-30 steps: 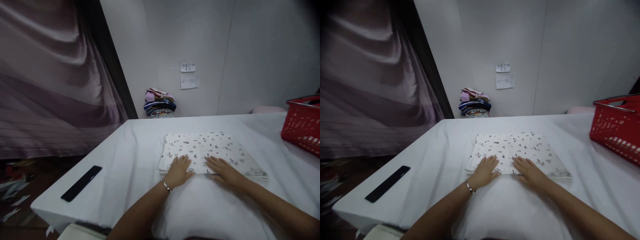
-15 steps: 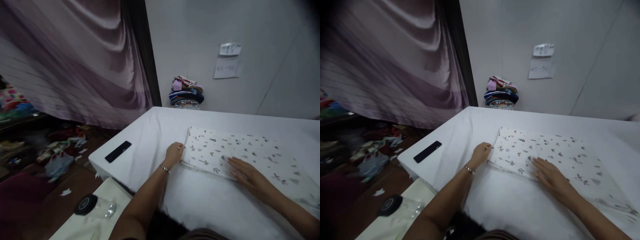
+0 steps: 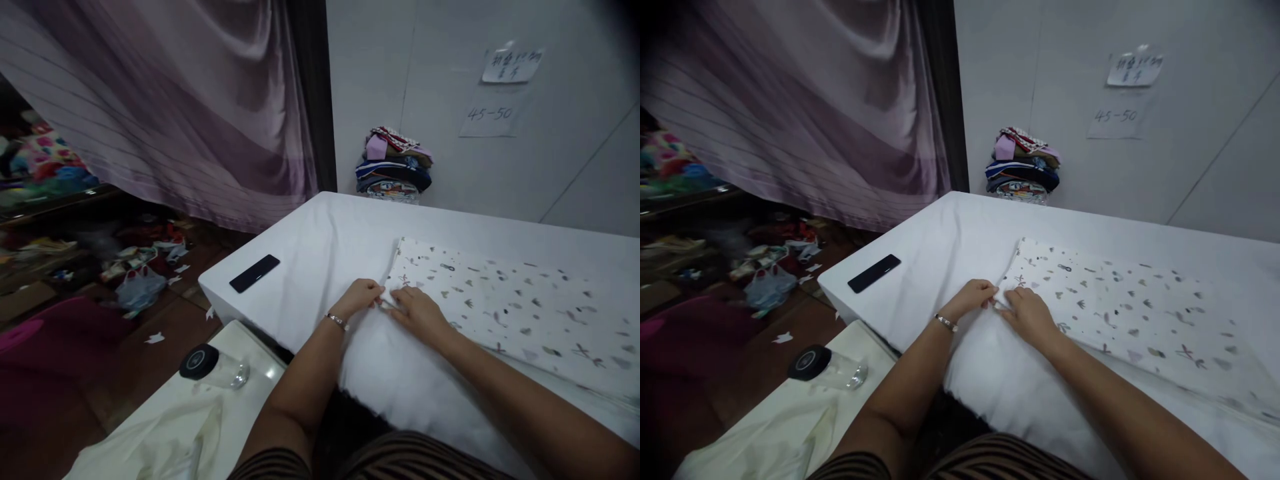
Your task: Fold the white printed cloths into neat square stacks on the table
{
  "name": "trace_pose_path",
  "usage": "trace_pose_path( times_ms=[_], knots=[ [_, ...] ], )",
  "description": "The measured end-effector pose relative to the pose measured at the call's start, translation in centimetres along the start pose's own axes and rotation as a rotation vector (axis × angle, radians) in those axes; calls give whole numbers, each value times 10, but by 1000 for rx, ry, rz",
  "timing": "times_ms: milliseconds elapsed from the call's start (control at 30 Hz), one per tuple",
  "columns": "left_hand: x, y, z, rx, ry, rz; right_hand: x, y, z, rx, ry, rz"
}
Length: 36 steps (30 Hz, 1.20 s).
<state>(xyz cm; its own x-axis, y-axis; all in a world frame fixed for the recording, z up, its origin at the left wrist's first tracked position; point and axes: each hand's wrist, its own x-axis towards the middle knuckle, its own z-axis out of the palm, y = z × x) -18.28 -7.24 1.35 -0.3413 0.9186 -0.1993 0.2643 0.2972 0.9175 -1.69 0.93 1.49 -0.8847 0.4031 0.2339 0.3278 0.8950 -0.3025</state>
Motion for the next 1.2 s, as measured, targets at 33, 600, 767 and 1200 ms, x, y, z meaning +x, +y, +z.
trace_pose_path(
  times_ms=[33, 600, 767, 1200],
  knots=[
    [1, 0, 0, -39, -5, -10, 3, -2, 2, -1, -11, 26],
    [-13, 6, -6, 90, -98, -13, 8, -1, 9, 209, 19, 69],
    [-16, 7, -5, 86, -71, -61, 11, 8, 10, 386, -8, 137],
    [-32, 6, 19, 469, 216, -86, 6, 8, -3, 309, -51, -16]
  ],
)
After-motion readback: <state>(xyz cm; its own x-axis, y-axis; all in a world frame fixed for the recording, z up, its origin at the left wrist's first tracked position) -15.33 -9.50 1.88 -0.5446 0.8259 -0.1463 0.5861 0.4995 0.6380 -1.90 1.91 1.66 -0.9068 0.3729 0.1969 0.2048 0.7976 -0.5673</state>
